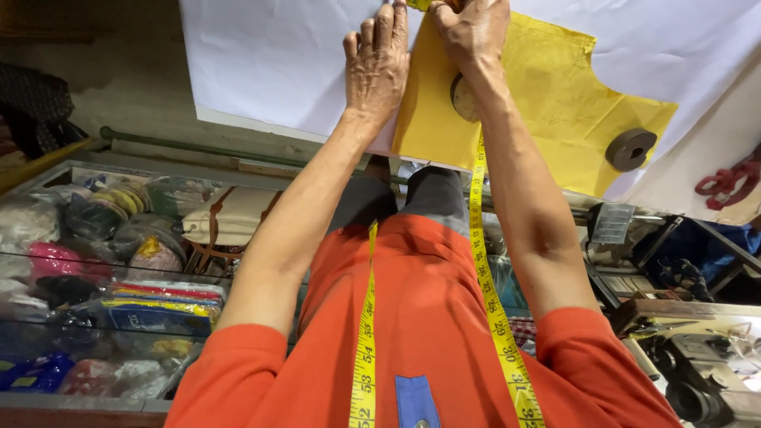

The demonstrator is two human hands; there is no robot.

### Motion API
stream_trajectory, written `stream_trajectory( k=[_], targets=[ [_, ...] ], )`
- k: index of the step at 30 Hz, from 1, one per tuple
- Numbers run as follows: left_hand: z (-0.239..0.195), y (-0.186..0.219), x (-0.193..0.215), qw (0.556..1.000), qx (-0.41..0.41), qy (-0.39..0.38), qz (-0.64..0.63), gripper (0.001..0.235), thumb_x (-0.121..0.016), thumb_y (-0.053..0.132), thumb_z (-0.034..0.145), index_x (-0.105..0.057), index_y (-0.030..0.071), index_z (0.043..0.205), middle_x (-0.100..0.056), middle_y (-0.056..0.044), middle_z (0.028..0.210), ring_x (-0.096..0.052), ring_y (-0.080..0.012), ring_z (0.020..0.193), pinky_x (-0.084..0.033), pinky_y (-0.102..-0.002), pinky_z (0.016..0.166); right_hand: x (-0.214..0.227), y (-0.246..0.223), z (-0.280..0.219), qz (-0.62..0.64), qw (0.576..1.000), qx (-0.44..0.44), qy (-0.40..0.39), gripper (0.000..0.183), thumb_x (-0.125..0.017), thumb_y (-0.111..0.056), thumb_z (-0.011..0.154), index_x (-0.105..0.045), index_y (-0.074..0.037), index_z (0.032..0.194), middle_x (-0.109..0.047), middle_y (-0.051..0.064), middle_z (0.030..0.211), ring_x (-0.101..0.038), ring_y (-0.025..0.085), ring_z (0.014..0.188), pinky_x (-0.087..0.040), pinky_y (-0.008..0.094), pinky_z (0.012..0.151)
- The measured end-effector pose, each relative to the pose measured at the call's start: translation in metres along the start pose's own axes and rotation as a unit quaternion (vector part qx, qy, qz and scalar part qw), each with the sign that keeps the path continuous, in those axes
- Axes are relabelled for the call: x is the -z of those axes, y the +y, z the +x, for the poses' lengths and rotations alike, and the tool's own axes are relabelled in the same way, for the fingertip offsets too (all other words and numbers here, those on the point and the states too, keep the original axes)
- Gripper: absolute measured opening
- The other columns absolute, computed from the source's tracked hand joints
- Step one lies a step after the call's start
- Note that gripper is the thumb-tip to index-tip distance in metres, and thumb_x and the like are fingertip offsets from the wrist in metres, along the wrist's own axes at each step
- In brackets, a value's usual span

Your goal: Positioning a yellow paper pattern on white fabric, securing it with weights, and measuring dimensions with a tape measure.

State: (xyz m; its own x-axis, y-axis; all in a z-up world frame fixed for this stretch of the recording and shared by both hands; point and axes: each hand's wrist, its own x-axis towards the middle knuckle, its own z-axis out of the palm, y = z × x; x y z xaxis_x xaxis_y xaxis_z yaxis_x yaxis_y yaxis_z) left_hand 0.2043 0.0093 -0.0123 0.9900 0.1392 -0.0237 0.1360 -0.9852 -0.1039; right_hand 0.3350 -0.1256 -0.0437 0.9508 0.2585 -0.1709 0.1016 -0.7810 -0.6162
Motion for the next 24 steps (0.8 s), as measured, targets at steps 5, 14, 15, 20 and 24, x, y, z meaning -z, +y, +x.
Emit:
stream_trajectory(
  k=[5,14,15,20,24],
  targets=[
    [-0.002,0.002,-0.015,0.999,0.009,-0.023,-0.043,0.086,-0.079,0.045,0.105,-0.025,0.008,0.161,-0.041,-0.007,0.148,-0.049,-0.0227,0.121,-0.045,-0.038,0.095,0.004,-0.002,0.001,0.024,1.000,0.016,-0.005,0.033,-0.082,-0.028,0.079,-0.053,-0.020,0.066,-0.059,-0.008,0.062,-0.046,0.007,0.056,-0.036,0.034,0.044],
    [-0.002,-0.001,-0.011,0.999,0.001,-0.022,-0.043,0.082,-0.074,0.047,0.105,-0.027,0.009,0.160,-0.042,-0.006,0.147,-0.048,-0.0238,0.117,-0.043,-0.039,0.095,0.008,-0.010,0.001,0.111,0.992,-0.046,-0.029,0.033,-0.083,-0.013,0.078,-0.054,-0.021,0.062,-0.064,-0.008,0.063,-0.048,0.002,0.054,-0.036,0.028,0.039],
    [-0.003,-0.001,-0.012,0.999,-0.001,-0.022,-0.043,0.082,-0.074,0.047,0.105,-0.027,0.009,0.160,-0.042,-0.006,0.147,-0.048,-0.0238,0.117,-0.043,-0.039,0.095,0.007,-0.009,0.002,0.111,0.992,-0.047,-0.028,0.033,-0.083,-0.013,0.078,-0.054,-0.021,0.062,-0.064,-0.008,0.063,-0.048,0.002,0.054,-0.036,0.028,0.039],
    [-0.003,0.003,-0.032,0.979,0.033,-0.002,-0.203,0.067,-0.053,0.053,0.103,-0.040,0.011,0.154,-0.047,-0.007,0.149,-0.053,-0.0335,0.123,-0.041,-0.050,0.097,-0.015,0.004,0.007,0.063,0.997,-0.053,0.010,0.005,-0.066,-0.023,0.070,-0.062,-0.020,0.071,-0.047,-0.006,0.064,-0.039,0.009,0.061,-0.035,0.041,0.047],
    [-0.007,0.001,-0.021,0.982,0.014,0.031,-0.188,0.073,-0.042,0.059,0.110,-0.018,0.018,0.165,-0.049,-0.004,0.149,-0.052,-0.0278,0.117,-0.038,-0.045,0.093,0.016,-0.002,-0.007,-0.037,0.995,-0.057,0.068,0.013,-0.071,-0.037,0.069,-0.069,-0.024,0.069,-0.068,0.005,0.057,-0.066,0.033,0.053,-0.044,0.049,0.048]
  ],
)
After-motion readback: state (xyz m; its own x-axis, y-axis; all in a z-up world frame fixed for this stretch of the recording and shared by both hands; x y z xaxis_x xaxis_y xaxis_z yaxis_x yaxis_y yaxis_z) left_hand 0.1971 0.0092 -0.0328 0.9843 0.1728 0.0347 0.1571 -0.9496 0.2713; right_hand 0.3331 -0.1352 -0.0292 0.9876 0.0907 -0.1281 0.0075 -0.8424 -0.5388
